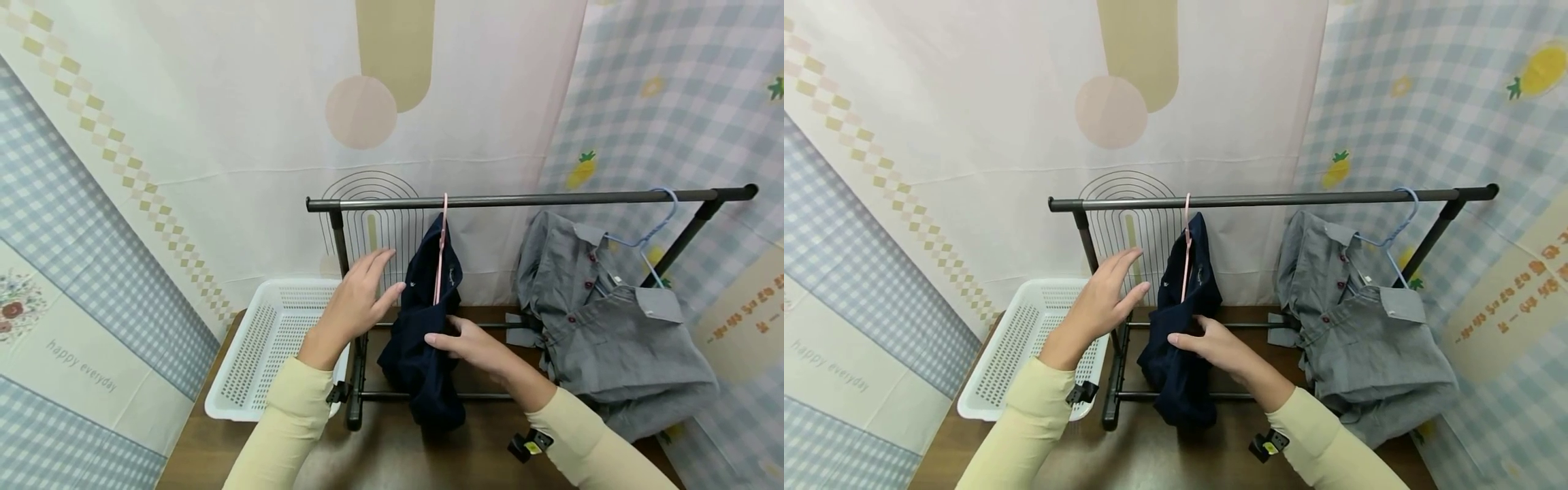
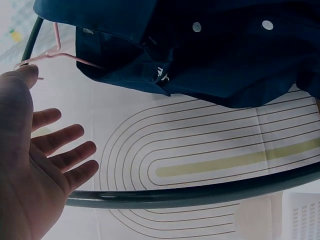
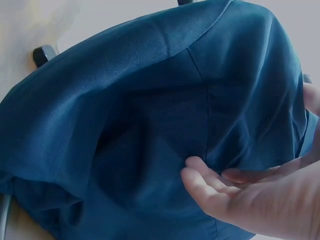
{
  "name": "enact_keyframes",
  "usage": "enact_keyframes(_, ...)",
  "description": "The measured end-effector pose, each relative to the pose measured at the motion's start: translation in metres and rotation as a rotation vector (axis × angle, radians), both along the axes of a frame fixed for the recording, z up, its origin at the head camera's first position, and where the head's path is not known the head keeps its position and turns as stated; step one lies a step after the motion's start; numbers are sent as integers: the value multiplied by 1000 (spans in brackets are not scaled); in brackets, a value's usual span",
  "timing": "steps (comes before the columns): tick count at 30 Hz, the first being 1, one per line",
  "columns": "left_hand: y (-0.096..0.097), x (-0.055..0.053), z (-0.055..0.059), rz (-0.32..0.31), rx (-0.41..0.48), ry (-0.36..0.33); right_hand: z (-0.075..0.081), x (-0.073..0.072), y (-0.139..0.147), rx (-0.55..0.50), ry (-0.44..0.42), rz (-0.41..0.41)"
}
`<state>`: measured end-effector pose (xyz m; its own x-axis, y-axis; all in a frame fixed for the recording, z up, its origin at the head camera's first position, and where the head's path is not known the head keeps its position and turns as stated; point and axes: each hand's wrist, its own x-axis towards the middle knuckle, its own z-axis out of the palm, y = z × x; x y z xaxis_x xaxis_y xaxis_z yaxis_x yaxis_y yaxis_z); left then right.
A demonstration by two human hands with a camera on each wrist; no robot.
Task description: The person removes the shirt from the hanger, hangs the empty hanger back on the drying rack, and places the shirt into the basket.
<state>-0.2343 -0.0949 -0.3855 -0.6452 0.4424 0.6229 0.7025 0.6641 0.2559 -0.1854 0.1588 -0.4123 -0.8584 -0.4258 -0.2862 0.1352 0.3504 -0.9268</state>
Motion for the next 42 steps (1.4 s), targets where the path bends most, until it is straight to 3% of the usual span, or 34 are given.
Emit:
enact_keyframes(14,14,-10,9,-1,30,-120,-6,0,-6,-92,-31,-2)
enact_keyframes(25,27,-20,20,-36,80,-221,-4,1,-3,-316,-142,-2)
enact_keyframes(34,36,-24,25,-69,177,-289,-5,0,-2,-334,-147,31)
enact_keyframes(42,44,-25,32,-141,272,-306,-7,1,2,-337,-116,38)
